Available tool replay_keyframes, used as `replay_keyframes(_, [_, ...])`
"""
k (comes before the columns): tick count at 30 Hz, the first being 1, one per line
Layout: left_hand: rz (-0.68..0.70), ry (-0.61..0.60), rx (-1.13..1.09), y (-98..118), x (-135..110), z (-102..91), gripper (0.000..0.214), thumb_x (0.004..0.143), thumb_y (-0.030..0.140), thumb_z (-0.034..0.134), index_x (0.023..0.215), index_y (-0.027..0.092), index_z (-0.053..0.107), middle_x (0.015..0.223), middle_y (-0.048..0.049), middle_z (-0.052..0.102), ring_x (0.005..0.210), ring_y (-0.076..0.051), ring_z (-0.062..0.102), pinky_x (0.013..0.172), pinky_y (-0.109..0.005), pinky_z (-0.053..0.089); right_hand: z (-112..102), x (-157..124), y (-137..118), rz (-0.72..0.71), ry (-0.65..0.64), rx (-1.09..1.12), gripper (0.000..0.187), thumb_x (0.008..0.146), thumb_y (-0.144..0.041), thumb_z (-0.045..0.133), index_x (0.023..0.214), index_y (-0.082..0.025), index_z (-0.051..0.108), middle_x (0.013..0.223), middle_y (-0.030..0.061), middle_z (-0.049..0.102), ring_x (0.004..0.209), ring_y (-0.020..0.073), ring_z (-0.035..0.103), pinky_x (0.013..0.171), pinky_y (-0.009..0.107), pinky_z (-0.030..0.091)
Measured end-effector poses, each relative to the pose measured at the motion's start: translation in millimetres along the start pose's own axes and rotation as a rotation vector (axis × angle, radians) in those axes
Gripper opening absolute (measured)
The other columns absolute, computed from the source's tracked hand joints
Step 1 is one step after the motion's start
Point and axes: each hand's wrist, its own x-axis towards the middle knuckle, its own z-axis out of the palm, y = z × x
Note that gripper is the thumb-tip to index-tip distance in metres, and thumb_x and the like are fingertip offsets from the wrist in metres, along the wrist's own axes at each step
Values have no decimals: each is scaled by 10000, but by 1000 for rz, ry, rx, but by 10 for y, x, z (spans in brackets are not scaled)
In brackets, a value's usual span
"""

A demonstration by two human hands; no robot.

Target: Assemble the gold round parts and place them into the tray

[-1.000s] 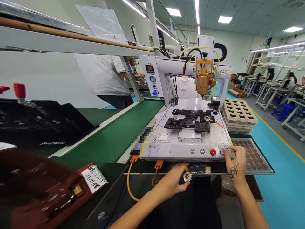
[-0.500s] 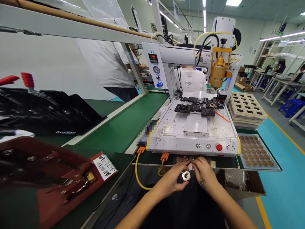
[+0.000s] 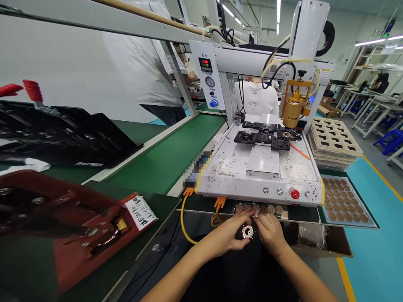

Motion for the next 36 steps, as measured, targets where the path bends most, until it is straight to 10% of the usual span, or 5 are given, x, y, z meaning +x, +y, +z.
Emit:
replay_keyframes(8, [-27, 51, 1, -33, 62, -10, 369, 762, 115, 808, 1080, 232, 660, 1553, -140, 613, 1492, -350, 508, 1257, -492, 348, -242, -310, -331, 33, 34, 114, 201, 1046, -103, 558, 1094, -208, 722, 941, 91, 771, 785, 220, 708, 694, 341, 569])
replay_keyframes(18, [21, 316, 76, 33, 242, 136, 303, 797, 100, 746, 1058, 223, 653, 1382, -125, 696, 1340, -346, 598, 1178, -547, 416, -802, -78, -378, 877, 77, 613, 247, 1038, -450, 650, 1008, -206, 678, 831, 29, 677, 662, 166, 644, 622, 277, 551])
replay_keyframes(28, [-284, 366, -1060, 550, -264, 182, 514, 723, 233, 960, 1105, 213, 617, 1024, -38, 787, 956, -230, 793, 871, -333, 626, -1062, 522, -682, 974, 46, 994, 384, 865, -564, 832, 990, -202, 804, 670, -2, 665, 525, 132, 572, 502, 269, 498])
replay_keyframes(36, [-364, 428, -1214, 718, -428, 167, 518, 811, 389, 938, 1202, 146, 701, 1169, -158, 820, 1091, -322, 800, 1002, -431, 625, -1004, 534, -711, 1039, -22, 1124, 419, 846, -581, 853, 894, -192, 708, 588, -23, 662, 498, 136, 605, 529, 275, 534])
